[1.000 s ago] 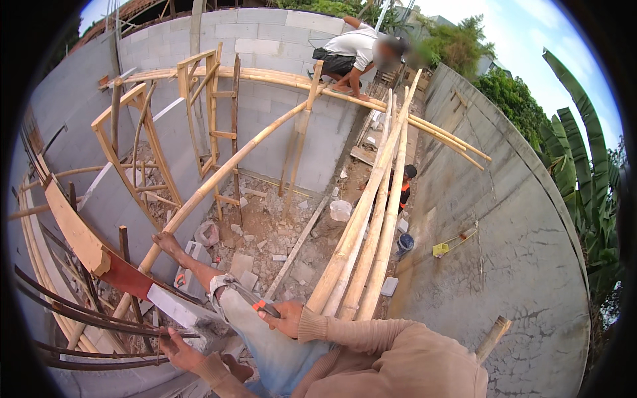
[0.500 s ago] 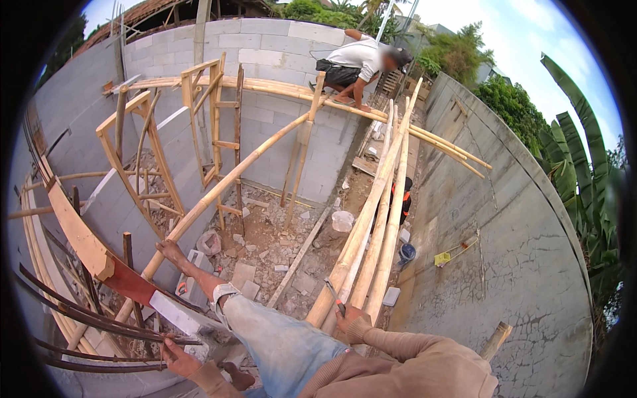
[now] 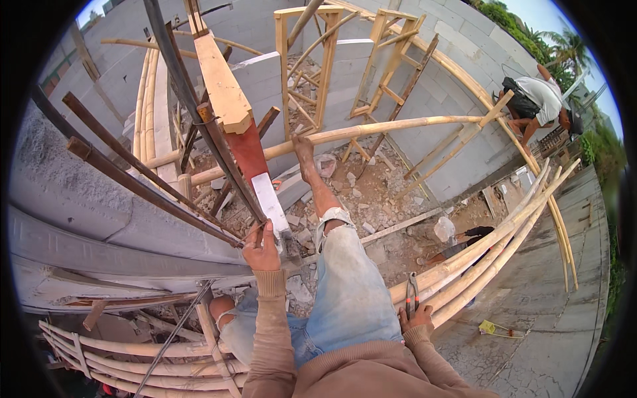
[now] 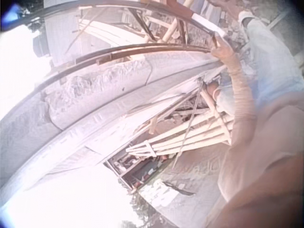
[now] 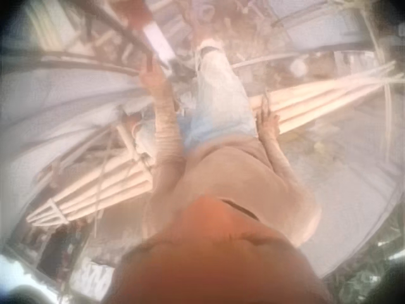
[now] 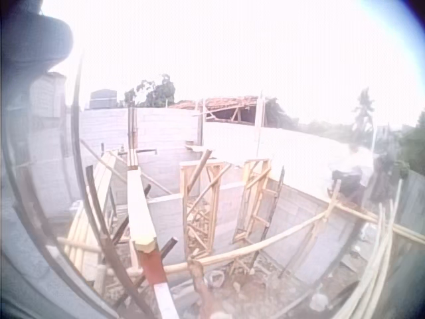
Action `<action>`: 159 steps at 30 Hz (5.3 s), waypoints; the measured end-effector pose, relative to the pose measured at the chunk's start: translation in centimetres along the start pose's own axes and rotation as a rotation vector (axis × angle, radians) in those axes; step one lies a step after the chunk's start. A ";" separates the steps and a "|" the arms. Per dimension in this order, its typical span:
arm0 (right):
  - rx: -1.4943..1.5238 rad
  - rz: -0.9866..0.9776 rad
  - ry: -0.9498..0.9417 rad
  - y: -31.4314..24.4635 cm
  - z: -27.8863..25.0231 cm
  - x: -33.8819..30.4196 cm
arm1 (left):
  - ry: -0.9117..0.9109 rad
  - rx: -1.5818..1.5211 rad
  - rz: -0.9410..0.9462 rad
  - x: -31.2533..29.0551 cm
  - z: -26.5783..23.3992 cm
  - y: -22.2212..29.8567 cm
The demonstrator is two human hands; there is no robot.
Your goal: The person ties metal rebar rods together using wire and a pair of pliers while perched on bamboo scaffolding.
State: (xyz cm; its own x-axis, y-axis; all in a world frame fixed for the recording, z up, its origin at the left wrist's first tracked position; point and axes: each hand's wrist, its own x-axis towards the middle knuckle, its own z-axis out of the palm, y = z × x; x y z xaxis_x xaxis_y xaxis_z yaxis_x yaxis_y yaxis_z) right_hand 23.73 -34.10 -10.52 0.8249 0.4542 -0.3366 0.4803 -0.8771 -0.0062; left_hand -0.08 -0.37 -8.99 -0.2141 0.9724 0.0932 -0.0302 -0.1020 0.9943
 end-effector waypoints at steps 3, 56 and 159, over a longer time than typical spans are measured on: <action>-0.007 -0.078 0.085 -1.4 -0.5 0.0 | -0.020 0.045 -0.010 0.7 -2.0 0.0; -0.400 -1.781 -0.674 -37.4 14.1 -27.4 | 0.680 1.216 -0.411 -25.1 -29.8 -3.5; 0.188 -1.652 0.104 -20.1 -13.1 2.0 | -0.723 0.608 0.227 -9.3 -3.4 9.6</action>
State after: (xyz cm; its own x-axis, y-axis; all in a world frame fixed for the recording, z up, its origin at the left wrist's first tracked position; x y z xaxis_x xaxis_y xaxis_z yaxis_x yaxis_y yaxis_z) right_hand 19.62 -13.54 1.33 -0.4819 0.8513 0.2073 0.7640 0.5241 -0.3763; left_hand -1.65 -11.13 -0.46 0.5051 0.8580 0.0936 0.4909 -0.3747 0.7865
